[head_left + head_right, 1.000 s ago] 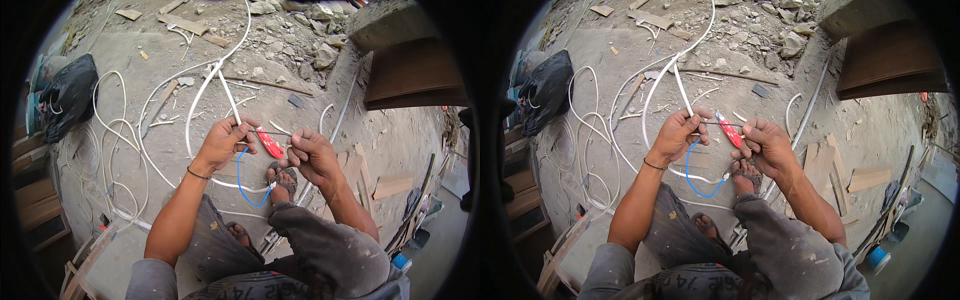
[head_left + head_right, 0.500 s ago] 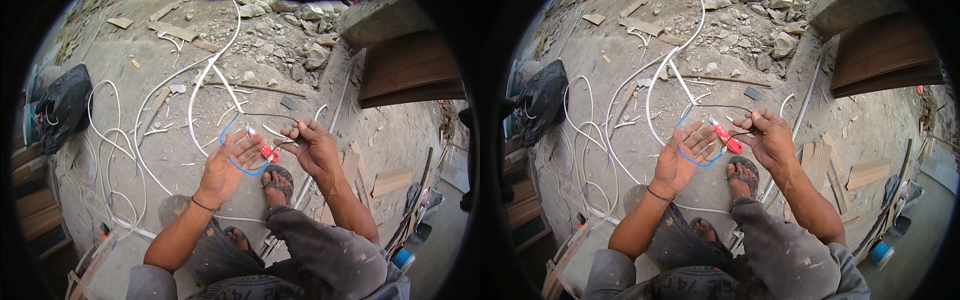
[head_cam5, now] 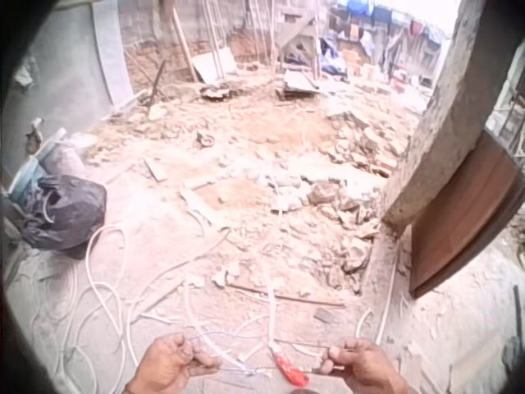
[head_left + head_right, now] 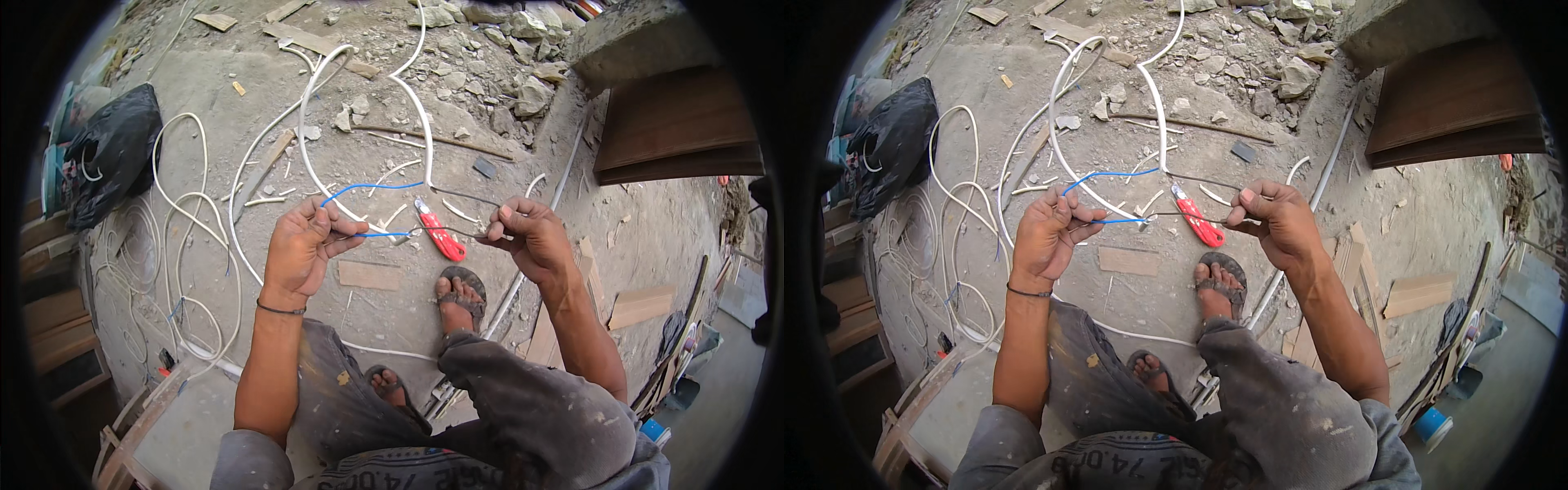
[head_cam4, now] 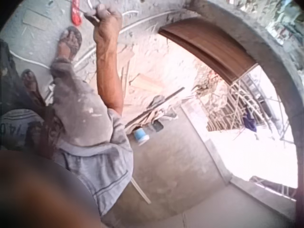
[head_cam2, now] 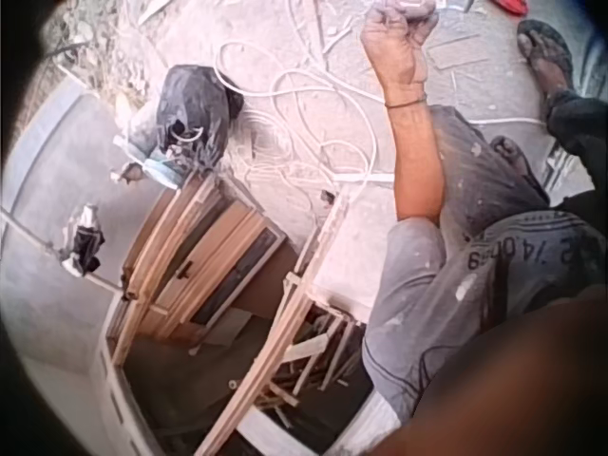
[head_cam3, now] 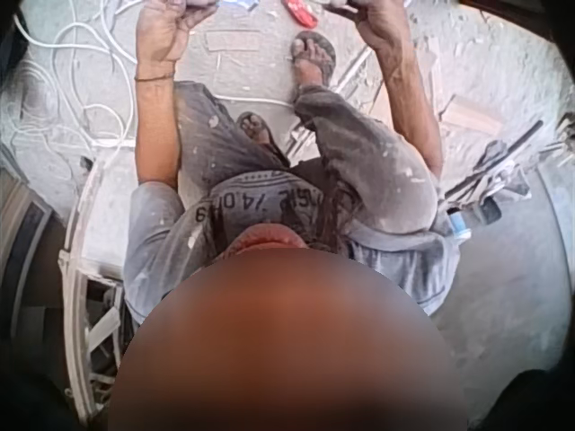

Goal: The person strips the outer sheath of a white electrical cable using a utility knife, then uses pliers to cut and further strip the cable. The person separates the inner blue and black wires and prepares the ends for connection.

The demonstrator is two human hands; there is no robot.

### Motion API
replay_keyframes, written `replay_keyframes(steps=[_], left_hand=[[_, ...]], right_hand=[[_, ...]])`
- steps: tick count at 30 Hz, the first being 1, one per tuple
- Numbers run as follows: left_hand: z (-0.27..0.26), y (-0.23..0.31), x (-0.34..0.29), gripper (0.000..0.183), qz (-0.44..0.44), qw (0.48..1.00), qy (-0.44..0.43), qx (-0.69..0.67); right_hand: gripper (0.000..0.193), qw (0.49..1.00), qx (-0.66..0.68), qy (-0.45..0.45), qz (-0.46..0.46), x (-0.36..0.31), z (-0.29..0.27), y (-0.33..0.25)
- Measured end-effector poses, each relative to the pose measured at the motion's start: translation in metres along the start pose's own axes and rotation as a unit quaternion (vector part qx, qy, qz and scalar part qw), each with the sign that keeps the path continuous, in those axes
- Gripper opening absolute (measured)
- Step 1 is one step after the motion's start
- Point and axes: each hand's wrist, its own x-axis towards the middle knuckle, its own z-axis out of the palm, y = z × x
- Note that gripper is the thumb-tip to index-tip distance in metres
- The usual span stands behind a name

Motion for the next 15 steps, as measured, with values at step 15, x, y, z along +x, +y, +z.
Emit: replay_keyframes(steps=[15], left_hand=[[0.052, -0.054, -0.016, 0.058, 0.171, 0.964, 0.102, -0.175]], right_hand=[[0.028, 0.989, 0.096, -0.105, 0.034, 0.003, 0.032, 0.008]])
